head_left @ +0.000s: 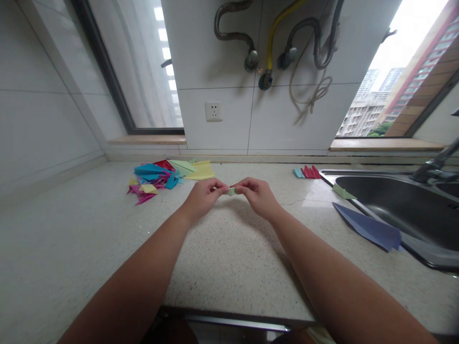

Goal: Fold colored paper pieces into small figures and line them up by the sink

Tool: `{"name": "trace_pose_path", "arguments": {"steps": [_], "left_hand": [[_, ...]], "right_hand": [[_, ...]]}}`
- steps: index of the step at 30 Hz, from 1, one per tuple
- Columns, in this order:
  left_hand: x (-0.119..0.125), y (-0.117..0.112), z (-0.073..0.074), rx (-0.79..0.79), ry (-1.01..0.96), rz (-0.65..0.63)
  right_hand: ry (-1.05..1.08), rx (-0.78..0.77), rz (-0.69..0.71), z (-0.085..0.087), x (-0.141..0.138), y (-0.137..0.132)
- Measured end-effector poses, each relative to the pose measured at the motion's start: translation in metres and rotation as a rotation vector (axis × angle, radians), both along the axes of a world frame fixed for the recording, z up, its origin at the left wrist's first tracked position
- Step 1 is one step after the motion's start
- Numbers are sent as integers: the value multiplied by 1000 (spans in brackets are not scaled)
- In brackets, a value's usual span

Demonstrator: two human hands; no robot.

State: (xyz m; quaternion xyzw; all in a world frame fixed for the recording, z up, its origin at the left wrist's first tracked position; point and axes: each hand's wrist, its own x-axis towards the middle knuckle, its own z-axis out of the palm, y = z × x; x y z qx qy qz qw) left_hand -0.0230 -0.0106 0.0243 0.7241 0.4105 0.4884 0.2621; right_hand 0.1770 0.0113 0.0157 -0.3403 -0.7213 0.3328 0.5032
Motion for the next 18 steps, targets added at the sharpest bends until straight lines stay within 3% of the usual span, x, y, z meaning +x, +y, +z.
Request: {"name": "trace_pose_path", "arguments": {"steps": [11, 18], "left_hand": [[-2, 16, -15, -190, -147, -8], [-4, 18, -13, -348, -269, 23]], "right_hand": [[-31, -136, 51, -11, 2, 13], [-60, 13, 37, -12, 10, 15]]}}
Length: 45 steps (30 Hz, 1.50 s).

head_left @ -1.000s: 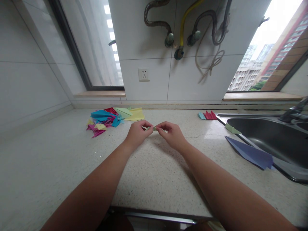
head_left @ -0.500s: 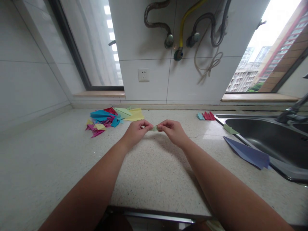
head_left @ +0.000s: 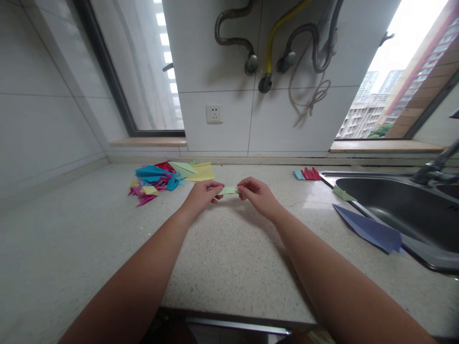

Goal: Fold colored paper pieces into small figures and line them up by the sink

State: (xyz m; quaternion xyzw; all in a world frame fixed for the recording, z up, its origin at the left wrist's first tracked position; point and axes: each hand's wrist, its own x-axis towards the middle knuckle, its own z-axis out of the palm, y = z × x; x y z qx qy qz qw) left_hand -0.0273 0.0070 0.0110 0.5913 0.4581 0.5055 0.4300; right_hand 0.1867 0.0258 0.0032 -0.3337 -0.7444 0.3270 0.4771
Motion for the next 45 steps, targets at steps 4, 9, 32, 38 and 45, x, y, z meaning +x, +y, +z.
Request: {"name": "trace_pose_path", "arguments": {"steps": [4, 9, 32, 38, 45], "left_hand": [[-1, -1, 1, -42, -10, 19], [-3, 2, -1, -84, -57, 22], [-19, 18, -11, 166, 41, 152], [-27, 22, -23, 105, 108, 190], [-26, 20, -33, 127, 432, 53]], "right_hand": [[-263, 259, -35, 5, 8, -5], [-433, 459, -125, 4, 12, -3], [-533, 288, -261, -1, 8, 1], [-436, 138, -368, 6, 4, -10], [-289, 47, -636, 43, 73, -5]]}}
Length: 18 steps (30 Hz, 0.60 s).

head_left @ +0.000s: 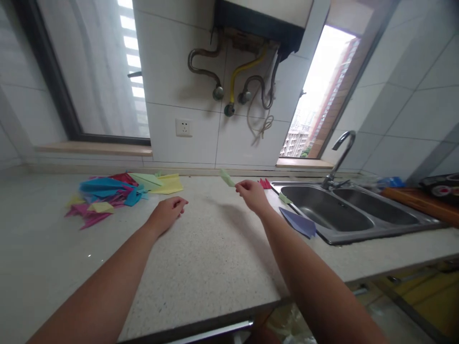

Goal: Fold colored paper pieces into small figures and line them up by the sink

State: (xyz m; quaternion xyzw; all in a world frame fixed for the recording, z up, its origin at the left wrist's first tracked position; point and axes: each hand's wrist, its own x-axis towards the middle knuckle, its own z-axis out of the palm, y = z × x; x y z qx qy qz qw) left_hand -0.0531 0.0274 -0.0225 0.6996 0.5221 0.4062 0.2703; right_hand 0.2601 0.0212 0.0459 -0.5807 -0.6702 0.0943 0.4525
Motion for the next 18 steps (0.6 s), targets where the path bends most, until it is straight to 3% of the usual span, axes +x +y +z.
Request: {"name": "trace_pose_path", "arguments": {"steps": [5, 9, 18], "left_hand": [[4, -5, -1, -9, 152, -76], [6, -7, 0, 12, 221, -115], [6, -3, -3, -22, 280, -135]], "right_hand": [[-46, -112, -288, 25, 92, -2], [-72, -177, -435, 33, 146, -14], [-117, -422, -629, 2, 193, -11]]}}
